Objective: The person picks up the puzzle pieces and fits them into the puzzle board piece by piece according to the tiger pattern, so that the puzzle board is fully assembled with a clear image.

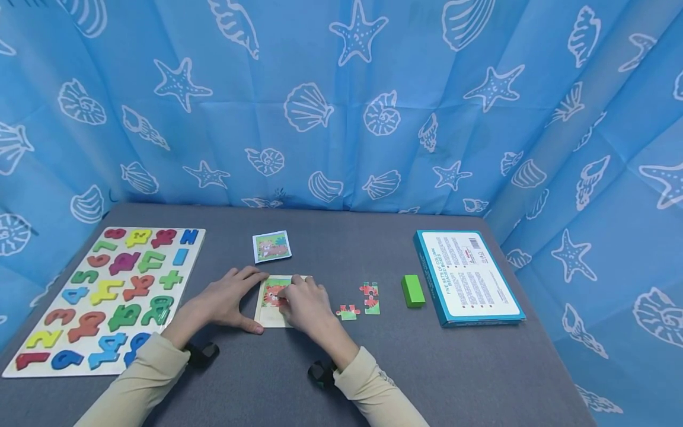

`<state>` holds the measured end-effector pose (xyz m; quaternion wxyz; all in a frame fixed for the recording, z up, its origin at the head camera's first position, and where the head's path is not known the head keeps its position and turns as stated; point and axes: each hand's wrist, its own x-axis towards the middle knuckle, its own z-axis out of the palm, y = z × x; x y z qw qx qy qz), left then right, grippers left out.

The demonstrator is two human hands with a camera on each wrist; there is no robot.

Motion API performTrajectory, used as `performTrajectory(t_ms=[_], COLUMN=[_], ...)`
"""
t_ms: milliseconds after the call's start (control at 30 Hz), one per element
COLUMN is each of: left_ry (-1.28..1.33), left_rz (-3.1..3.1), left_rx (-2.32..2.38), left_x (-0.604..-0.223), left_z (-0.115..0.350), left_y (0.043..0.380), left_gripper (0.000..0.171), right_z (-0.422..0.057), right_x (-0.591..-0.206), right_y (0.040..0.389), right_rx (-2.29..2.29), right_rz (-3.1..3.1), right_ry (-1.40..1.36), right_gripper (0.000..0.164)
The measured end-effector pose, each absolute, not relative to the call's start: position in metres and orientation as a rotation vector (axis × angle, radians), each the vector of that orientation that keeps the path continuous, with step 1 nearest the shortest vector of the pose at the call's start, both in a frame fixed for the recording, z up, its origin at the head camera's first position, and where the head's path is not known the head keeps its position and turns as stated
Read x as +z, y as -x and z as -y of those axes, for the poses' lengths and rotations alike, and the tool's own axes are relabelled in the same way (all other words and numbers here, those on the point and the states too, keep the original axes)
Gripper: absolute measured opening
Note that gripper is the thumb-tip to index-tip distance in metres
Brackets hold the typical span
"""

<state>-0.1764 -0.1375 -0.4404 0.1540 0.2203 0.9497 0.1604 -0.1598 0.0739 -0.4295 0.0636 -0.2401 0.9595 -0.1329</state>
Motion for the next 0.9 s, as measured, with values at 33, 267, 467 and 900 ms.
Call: performTrajectory(t_ms=[33,267,467,900], left_ry=[-0.632,-0.632,-0.630,-0.622], left_rz=[-2.722,-2.724,-2.725,-2.719], left_rx=[0.461,0.459,0.453,0.462], left_x=[-0.4404,-0.4408,-0.4407,-0.4404], left_z=[0.1375,0.1373,0.1371,0.1372], left_y=[0.1764,0.1765,0.1768,0.1767], left_gripper=[0.110,0.110,0.110,0.109], right_z=[-0.0740,-0.0748,-0.0747,-0.0744], right_x=[-0.4292,-0.4295,-0.4290,-0.4284], right_y=[0.1597,0.1591,0.1584,0.1589], right_rx=[-0.400,-0.407,-0.415,-0.426], right_rz=[-2.897,-2.892,-2.894,-2.883], right_ry=[0.726,0.730,0.729,0.728], right_gripper=[0.024,0.025,0.025,0.025])
